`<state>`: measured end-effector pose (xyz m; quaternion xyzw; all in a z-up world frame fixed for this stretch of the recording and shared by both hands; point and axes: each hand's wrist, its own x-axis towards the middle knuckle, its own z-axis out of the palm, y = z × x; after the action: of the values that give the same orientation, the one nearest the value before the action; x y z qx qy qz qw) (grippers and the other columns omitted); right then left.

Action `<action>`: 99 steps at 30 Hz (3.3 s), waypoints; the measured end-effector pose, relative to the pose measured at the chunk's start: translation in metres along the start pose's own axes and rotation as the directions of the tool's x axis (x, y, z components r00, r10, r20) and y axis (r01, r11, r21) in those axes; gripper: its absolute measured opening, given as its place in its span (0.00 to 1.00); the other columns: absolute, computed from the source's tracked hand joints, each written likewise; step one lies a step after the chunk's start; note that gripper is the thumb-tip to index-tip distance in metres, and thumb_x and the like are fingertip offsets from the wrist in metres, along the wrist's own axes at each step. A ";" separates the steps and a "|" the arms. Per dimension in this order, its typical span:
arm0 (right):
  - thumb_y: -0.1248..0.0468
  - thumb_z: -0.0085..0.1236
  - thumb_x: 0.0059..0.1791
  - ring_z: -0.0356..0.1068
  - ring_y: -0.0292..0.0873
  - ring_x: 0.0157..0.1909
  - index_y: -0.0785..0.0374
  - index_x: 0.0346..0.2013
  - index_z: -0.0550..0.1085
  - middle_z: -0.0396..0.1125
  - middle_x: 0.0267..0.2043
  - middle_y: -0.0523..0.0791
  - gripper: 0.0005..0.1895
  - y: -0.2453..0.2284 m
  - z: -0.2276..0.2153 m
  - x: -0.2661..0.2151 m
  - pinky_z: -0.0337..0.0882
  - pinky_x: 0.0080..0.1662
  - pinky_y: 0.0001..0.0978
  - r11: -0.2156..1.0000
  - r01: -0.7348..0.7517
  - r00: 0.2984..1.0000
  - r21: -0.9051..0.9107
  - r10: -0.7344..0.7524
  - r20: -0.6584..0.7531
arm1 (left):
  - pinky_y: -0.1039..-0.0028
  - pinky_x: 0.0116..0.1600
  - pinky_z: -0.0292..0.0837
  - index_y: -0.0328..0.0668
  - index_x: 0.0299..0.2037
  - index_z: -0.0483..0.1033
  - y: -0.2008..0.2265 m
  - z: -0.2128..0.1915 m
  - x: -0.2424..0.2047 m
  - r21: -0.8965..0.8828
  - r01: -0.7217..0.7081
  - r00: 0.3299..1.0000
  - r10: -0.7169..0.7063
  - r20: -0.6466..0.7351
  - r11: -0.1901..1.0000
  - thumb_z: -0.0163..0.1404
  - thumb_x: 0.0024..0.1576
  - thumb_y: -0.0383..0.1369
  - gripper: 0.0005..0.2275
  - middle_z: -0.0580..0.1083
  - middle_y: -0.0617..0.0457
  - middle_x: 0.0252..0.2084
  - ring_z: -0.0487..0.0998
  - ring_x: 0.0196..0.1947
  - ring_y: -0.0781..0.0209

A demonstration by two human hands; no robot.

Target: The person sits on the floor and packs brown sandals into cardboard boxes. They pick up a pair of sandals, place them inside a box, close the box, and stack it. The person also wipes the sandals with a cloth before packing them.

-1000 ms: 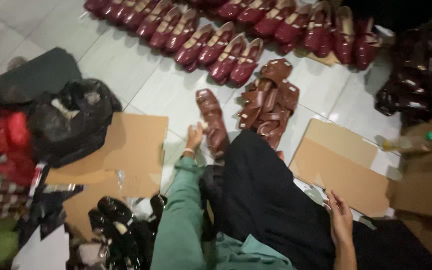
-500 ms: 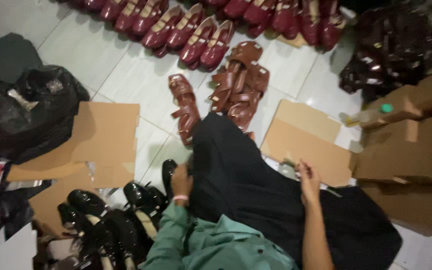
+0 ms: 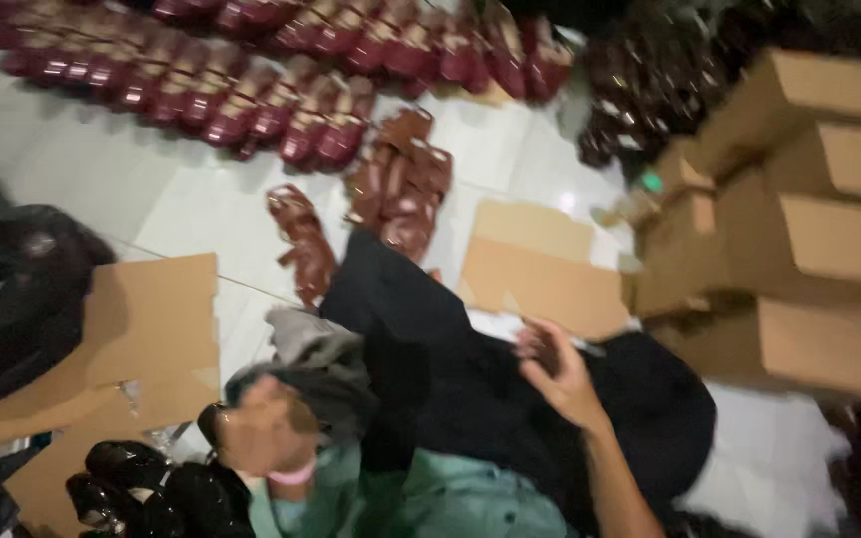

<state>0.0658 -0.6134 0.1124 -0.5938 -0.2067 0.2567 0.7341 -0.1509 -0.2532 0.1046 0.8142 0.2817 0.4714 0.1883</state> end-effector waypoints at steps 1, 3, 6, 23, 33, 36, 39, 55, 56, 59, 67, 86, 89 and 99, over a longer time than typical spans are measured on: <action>0.68 0.63 0.47 0.68 0.40 0.58 0.64 0.65 0.63 0.66 0.58 0.47 0.32 -0.014 0.014 0.001 0.69 0.60 0.35 0.977 0.124 0.991 -0.174 -0.114 0.067 | 0.64 0.34 0.60 0.39 0.37 0.69 0.000 0.007 0.007 -0.054 0.013 1.000 -0.015 -0.020 0.998 0.60 0.61 0.23 0.09 0.66 0.45 0.30 0.66 0.27 0.48; 0.68 0.65 0.46 0.68 0.43 0.60 0.66 0.63 0.66 0.67 0.59 0.49 0.32 -0.039 0.038 0.008 0.69 0.61 0.37 0.870 0.270 0.962 -0.413 -0.223 0.159 | 0.62 0.37 0.61 0.36 0.39 0.71 -0.007 0.036 0.029 -0.138 0.057 0.998 -0.062 -0.033 0.989 0.58 0.63 0.26 0.07 0.68 0.43 0.32 0.68 0.30 0.46; 0.67 0.65 0.48 0.69 0.45 0.60 0.63 0.63 0.69 0.68 0.58 0.49 0.28 -0.066 0.056 0.006 0.70 0.59 0.37 0.804 0.257 0.963 -0.536 -0.261 0.070 | 0.60 0.42 0.64 0.33 0.42 0.74 -0.034 0.067 0.036 -0.180 0.252 0.968 -0.243 0.069 0.951 0.55 0.66 0.30 0.07 0.71 0.40 0.34 0.71 0.35 0.42; 0.48 0.68 0.44 0.59 0.56 0.68 0.66 0.70 0.57 0.58 0.66 0.55 0.48 -0.169 0.054 -0.003 0.60 0.67 0.48 0.584 0.545 0.833 -0.601 -0.454 0.315 | 0.59 0.68 0.66 0.27 0.70 0.61 0.027 -0.042 0.067 -0.125 0.088 0.992 -0.098 -0.077 0.988 0.47 0.69 0.36 0.24 0.65 0.37 0.67 0.69 0.64 0.43; 0.55 0.65 0.51 0.65 0.52 0.57 0.67 0.62 0.61 0.62 0.57 0.54 0.33 -0.247 -0.041 -0.173 0.65 0.57 0.41 0.472 0.219 0.865 -0.854 -0.499 -0.054 | 0.56 0.55 0.72 0.29 0.64 0.61 0.403 -0.028 0.003 -0.861 0.334 0.367 0.788 0.494 0.384 0.60 0.62 0.39 0.28 0.67 0.37 0.55 0.74 0.51 0.41; 0.59 0.65 0.52 0.67 0.52 0.52 0.68 0.58 0.63 0.64 0.52 0.54 0.27 -0.238 -0.058 -0.254 0.67 0.53 0.40 0.272 -0.157 0.778 -0.950 -0.559 -0.288 | 0.60 0.49 0.76 0.34 0.63 0.64 0.404 -0.016 -0.011 -0.845 0.237 0.220 0.821 0.527 0.480 0.61 0.63 0.35 0.24 0.68 0.40 0.54 0.77 0.47 0.41; 0.62 0.65 0.54 0.69 0.51 0.48 0.68 0.55 0.65 0.66 0.48 0.54 0.22 -0.209 -0.074 -0.325 0.69 0.50 0.38 0.091 -0.496 0.658 -0.864 -0.610 -0.442 | 0.56 0.43 0.74 0.34 0.67 0.63 0.396 0.031 -0.046 -0.874 0.206 0.147 0.869 0.473 0.441 0.59 0.51 0.26 0.31 0.66 0.35 0.56 0.75 0.45 0.33; 0.54 0.69 0.42 0.66 0.58 0.59 0.68 0.58 0.68 0.64 0.59 0.52 0.35 -0.148 -0.085 -0.270 0.68 0.61 0.51 0.269 -0.676 0.536 -0.686 -0.461 -0.708 | 0.78 0.45 0.71 0.35 0.56 0.75 0.359 0.137 -0.109 0.056 0.953 -0.242 0.638 0.731 0.298 0.55 0.65 0.32 0.13 0.75 0.59 0.44 0.74 0.42 0.74; 0.51 0.69 0.35 0.64 0.61 0.61 0.71 0.60 0.67 0.62 0.61 0.58 0.44 -0.141 -0.070 -0.256 0.66 0.59 0.51 0.233 -0.492 0.714 -0.839 -0.443 -0.542 | 0.76 0.41 0.70 0.35 0.58 0.72 0.367 0.134 -0.108 0.090 0.939 -0.295 0.641 0.708 0.333 0.54 0.65 0.32 0.15 0.75 0.58 0.43 0.74 0.39 0.71; 0.50 0.66 0.37 0.63 0.59 0.59 0.73 0.60 0.69 0.63 0.61 0.60 0.43 -0.103 -0.050 -0.241 0.66 0.57 0.47 0.254 -0.176 0.889 -0.951 -0.373 -0.264 | 0.72 0.40 0.71 0.39 0.65 0.64 0.382 0.125 -0.099 0.137 0.936 -0.337 0.719 0.607 0.323 0.55 0.62 0.33 0.22 0.72 0.57 0.47 0.74 0.40 0.66; 0.52 0.49 0.56 0.65 0.48 0.62 0.73 0.64 0.68 0.67 0.64 0.52 0.30 0.000 -0.118 -0.303 0.66 0.63 0.41 0.990 -0.073 0.605 0.117 0.137 -0.785 | 0.70 0.60 0.78 0.41 0.64 0.69 0.387 0.134 -0.130 -0.745 0.556 0.042 0.883 0.468 0.369 0.68 0.60 0.36 0.26 0.71 0.51 0.61 0.79 0.56 0.60; 0.64 0.60 0.53 0.73 0.49 0.44 0.79 0.60 0.70 0.74 0.49 0.55 0.25 0.045 -0.098 -0.308 0.71 0.46 0.42 0.737 0.217 0.795 0.640 0.246 -0.554 | 0.65 0.50 0.76 0.36 0.43 0.76 0.382 0.180 -0.104 -0.857 0.389 0.107 0.908 0.405 0.337 0.52 0.55 0.21 0.08 0.76 0.45 0.44 0.79 0.45 0.47; 0.63 0.61 0.46 0.73 0.49 0.46 0.74 0.59 0.72 0.74 0.48 0.54 0.29 0.038 -0.098 -0.298 0.71 0.47 0.42 0.913 -0.058 0.601 0.403 0.354 -0.716 | 0.66 0.50 0.77 0.38 0.42 0.76 0.371 0.186 -0.116 -0.810 0.438 0.171 0.848 0.502 0.391 0.48 0.53 0.18 0.10 0.76 0.46 0.42 0.80 0.43 0.49; 0.67 0.50 0.51 0.54 0.47 0.72 0.74 0.61 0.63 0.57 0.68 0.53 0.24 -0.064 -0.070 -0.147 0.55 0.66 0.36 0.860 -0.028 0.491 -0.509 -0.432 -0.757 | 0.69 0.51 0.77 0.40 0.48 0.79 0.296 0.245 -0.109 -0.641 0.554 -0.062 0.794 0.605 0.531 0.58 0.61 0.29 0.08 0.78 0.49 0.46 0.82 0.43 0.57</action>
<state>0.0019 -0.7693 0.1605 -0.7664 0.0553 -0.2150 0.6028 0.1035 -0.5610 0.0833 0.6906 -0.3136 -0.1952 0.6218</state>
